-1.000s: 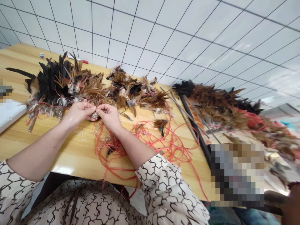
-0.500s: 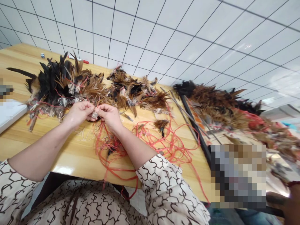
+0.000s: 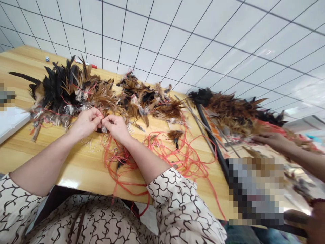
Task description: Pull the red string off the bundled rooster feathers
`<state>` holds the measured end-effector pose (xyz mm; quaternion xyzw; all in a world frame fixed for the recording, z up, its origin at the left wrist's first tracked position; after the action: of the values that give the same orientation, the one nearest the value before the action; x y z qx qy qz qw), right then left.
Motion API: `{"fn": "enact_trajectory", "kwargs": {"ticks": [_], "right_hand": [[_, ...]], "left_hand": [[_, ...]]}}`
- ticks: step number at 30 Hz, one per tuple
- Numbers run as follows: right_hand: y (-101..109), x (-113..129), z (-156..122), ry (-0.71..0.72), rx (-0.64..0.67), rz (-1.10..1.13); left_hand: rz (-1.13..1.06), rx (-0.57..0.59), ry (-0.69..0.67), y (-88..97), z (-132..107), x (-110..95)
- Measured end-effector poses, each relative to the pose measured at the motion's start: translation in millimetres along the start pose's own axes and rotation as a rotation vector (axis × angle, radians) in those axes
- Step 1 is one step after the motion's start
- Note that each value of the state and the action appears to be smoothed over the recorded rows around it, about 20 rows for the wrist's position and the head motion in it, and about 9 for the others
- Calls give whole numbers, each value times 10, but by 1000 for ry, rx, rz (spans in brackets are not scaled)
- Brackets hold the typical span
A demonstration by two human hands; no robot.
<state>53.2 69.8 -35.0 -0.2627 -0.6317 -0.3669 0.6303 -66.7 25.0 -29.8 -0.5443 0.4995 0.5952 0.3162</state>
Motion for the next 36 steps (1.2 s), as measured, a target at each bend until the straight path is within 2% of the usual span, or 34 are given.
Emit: {"fn": "enact_trajectory", "kwargs": {"ticks": [9, 18, 26, 36], "right_hand": [[6, 15, 7, -38, -65, -94], [3, 15, 19, -22, -32, -200], [-9, 14, 30, 2, 19, -364], [-49, 6, 53, 57, 125, -722]], "left_hand": [[-93, 22, 61, 47, -38, -90], [49, -19, -103, 122, -8, -67], [164, -33, -156, 136, -43, -135], [252, -57, -236, 103, -11, -80]]}}
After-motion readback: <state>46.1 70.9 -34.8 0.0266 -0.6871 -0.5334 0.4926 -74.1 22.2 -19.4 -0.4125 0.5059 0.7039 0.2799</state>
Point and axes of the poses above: each hand's wrist, its own z-axis towards the middle knuckle, its own y-axis out of the back of the hand, x = y × z, the point moved 2 cm from there along z, towards the middle knuckle, and after that the axes turned 3 degrees about y, right-handed, at the moved point
